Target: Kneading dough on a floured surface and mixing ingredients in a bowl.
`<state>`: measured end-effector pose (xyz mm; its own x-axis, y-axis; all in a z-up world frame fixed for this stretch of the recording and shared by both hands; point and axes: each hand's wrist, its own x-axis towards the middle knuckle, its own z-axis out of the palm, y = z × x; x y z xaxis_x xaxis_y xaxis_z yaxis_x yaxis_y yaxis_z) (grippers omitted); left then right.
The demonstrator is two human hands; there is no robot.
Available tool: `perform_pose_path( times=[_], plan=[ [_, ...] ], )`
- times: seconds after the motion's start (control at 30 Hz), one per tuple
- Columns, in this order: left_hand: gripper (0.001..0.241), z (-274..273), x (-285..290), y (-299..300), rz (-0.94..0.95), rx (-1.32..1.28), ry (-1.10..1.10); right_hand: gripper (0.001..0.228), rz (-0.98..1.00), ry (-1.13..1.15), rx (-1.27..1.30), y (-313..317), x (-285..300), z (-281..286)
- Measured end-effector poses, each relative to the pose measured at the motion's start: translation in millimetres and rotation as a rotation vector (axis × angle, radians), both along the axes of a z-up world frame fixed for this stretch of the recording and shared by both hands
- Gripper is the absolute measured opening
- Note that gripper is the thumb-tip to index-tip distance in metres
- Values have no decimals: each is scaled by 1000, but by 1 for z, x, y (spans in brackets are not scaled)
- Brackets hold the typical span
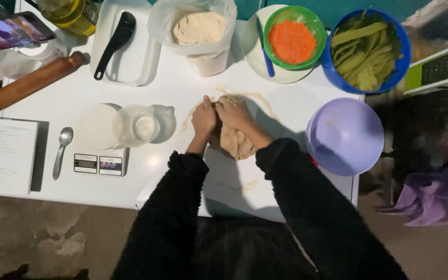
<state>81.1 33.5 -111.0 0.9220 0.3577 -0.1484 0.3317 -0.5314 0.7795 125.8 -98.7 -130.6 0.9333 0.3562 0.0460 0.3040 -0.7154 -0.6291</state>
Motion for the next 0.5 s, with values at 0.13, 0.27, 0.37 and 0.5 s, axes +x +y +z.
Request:
perform_pose_path(
  times=[0.13, 0.27, 0.37, 0.5],
  plan=[
    [47, 55, -26, -32, 91, -3, -93, 36, -156, 97, 15, -5, -42, 85],
    [33, 97, -115, -67, -176, 68, -243, 27, -313, -98, 229, -47, -138, 104],
    [37, 87, -152, -84, -430, 338, -393, 38, -325, -238, 94, -67, -185, 106],
    [76, 82, -141, -89, -486, 499, -642, 53, -397, -376, -179, -71, -176, 93]
  ],
)
